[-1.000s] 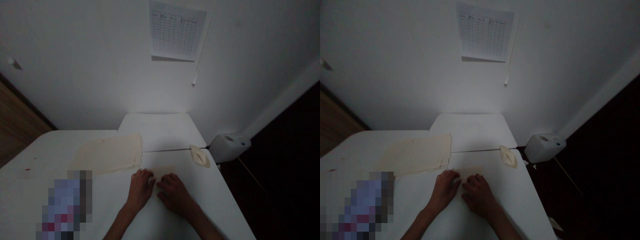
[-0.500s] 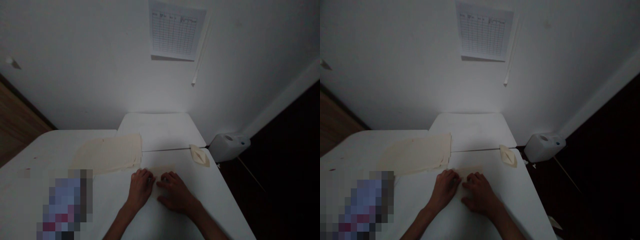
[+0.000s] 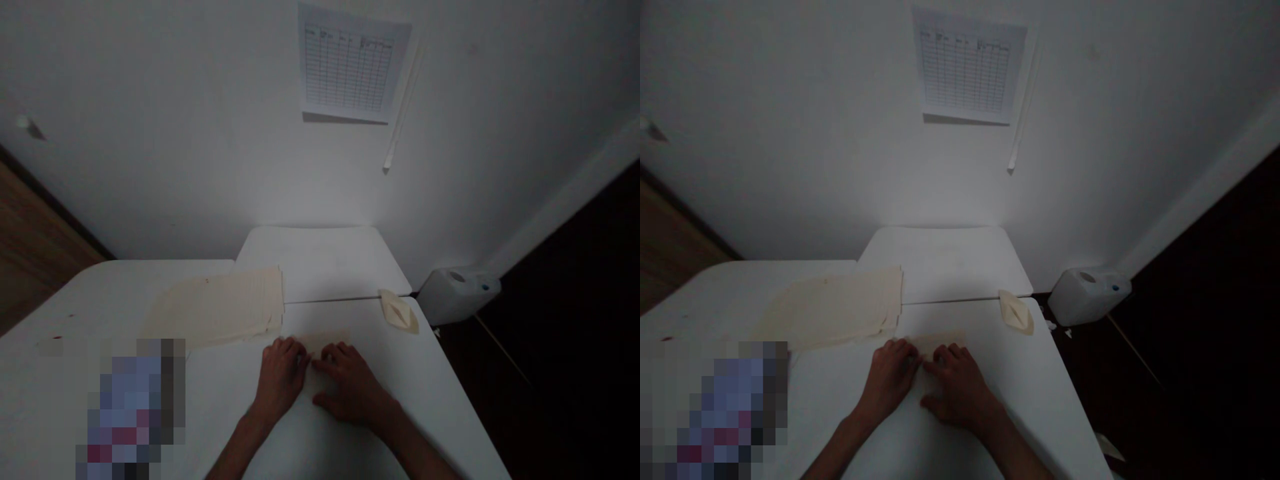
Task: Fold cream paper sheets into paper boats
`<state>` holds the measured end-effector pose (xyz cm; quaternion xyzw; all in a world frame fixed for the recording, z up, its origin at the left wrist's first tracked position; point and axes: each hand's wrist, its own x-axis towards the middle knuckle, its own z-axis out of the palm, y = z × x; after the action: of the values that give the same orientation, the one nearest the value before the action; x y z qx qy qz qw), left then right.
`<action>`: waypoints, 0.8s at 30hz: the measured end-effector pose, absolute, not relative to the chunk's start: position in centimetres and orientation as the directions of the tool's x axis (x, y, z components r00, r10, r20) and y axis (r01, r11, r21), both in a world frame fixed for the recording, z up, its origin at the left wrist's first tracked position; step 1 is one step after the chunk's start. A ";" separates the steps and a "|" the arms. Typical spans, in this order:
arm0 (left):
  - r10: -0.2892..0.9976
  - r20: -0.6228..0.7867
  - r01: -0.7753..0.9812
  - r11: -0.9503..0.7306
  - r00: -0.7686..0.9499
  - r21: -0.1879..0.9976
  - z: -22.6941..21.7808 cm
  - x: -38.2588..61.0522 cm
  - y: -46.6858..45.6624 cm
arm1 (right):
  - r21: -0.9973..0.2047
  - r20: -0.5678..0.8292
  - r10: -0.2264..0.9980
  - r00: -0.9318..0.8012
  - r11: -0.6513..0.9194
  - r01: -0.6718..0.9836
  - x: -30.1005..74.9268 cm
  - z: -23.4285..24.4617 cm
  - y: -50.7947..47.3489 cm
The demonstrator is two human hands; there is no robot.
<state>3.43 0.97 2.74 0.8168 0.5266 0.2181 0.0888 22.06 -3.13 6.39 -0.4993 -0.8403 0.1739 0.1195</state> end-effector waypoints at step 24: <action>0.731 0.272 0.642 -0.681 0.626 0.352 2.4 0.2 -6.0 | -0.359 0.011 0.896 -0.443 0.417 0.835 21.9 6.3 -2.7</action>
<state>0.24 -6.04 2.40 0.8948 0.3833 0.1998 0.1113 21.89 -2.66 6.33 -0.5179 -0.8357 0.1522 0.1010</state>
